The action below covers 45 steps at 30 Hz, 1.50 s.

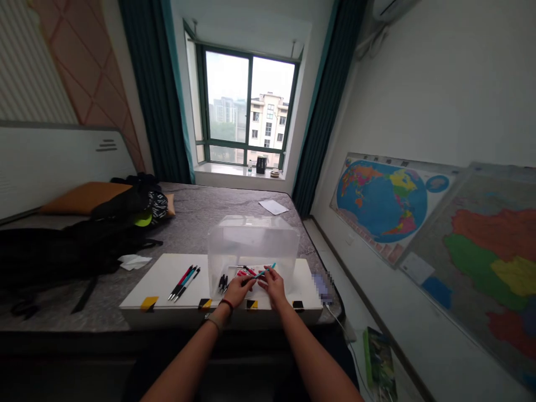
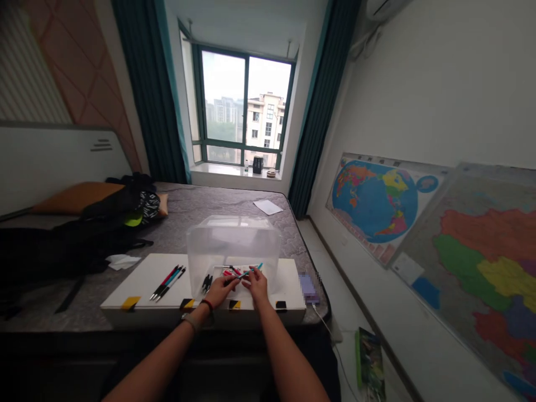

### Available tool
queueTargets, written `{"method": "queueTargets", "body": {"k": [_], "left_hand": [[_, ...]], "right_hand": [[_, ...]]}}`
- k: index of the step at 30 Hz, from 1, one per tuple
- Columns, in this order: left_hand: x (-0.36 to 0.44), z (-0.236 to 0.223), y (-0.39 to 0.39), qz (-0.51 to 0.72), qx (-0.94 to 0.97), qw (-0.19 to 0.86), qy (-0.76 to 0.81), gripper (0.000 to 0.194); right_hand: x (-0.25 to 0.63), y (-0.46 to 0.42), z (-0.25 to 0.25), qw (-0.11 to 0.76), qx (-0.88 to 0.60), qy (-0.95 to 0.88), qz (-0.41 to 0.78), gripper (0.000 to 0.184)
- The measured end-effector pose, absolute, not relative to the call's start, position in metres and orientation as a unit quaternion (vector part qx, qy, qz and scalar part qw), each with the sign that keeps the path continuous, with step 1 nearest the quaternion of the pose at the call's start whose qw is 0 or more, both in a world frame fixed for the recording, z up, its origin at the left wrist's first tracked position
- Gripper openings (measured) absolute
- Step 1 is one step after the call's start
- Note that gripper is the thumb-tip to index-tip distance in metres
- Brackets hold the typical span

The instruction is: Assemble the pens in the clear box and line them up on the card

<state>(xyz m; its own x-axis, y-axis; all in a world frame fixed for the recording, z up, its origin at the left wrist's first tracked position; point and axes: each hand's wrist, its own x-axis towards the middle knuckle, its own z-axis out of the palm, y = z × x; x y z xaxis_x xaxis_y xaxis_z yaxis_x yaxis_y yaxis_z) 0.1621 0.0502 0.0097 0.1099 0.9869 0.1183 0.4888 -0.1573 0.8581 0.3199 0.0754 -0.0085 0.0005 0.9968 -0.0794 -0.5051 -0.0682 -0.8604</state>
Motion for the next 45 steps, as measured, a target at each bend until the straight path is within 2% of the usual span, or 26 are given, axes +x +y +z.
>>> {"method": "queueTargets", "body": {"k": [4, 10, 14, 18, 21, 23, 26, 34, 41, 45], "left_hand": [[0.16, 0.005, 0.054, 0.344, 0.693, 0.33, 0.541, 0.041], [0.157, 0.003, 0.059, 0.321, 0.698, 0.362, 0.528, 0.04], [0.158, 0.001, 0.063, 0.348, 0.632, 0.445, 0.531, 0.042], [0.158, -0.004, 0.065, 0.442, 0.508, 0.539, 0.506, 0.041], [0.152, -0.007, 0.063, 0.505, 0.388, 0.632, 0.441, 0.048], [0.146, -0.008, 0.061, 0.512, 0.338, 0.684, 0.396, 0.05], [0.14, -0.007, 0.059, 0.495, 0.333, 0.712, 0.371, 0.041], [0.152, -0.005, 0.061, 0.491, 0.417, 0.6, 0.475, 0.04], [0.162, -0.004, 0.063, 0.486, 0.485, 0.499, 0.528, 0.047], [0.163, 0.013, 0.064, 0.482, 0.522, 0.422, 0.563, 0.052]], "right_hand": [[0.318, 0.074, -0.007, 0.605, -0.368, -0.31, 0.634, 0.047], [0.318, 0.071, 0.002, 0.578, -0.351, -0.361, 0.643, 0.062], [0.316, 0.076, 0.004, 0.576, -0.376, -0.366, 0.627, 0.066], [0.314, 0.087, 0.002, 0.577, -0.401, -0.382, 0.601, 0.066], [0.315, 0.095, 0.001, 0.56, -0.422, -0.396, 0.593, 0.064], [0.317, 0.097, 0.0, 0.548, -0.423, -0.408, 0.596, 0.062], [0.32, 0.097, -0.003, 0.547, -0.414, -0.421, 0.593, 0.059], [0.324, 0.096, -0.007, 0.555, -0.403, -0.394, 0.611, 0.051], [0.325, 0.098, -0.008, 0.547, -0.386, -0.378, 0.639, 0.056], [0.325, 0.098, 0.002, 0.534, -0.389, -0.389, 0.642, 0.06]]}}
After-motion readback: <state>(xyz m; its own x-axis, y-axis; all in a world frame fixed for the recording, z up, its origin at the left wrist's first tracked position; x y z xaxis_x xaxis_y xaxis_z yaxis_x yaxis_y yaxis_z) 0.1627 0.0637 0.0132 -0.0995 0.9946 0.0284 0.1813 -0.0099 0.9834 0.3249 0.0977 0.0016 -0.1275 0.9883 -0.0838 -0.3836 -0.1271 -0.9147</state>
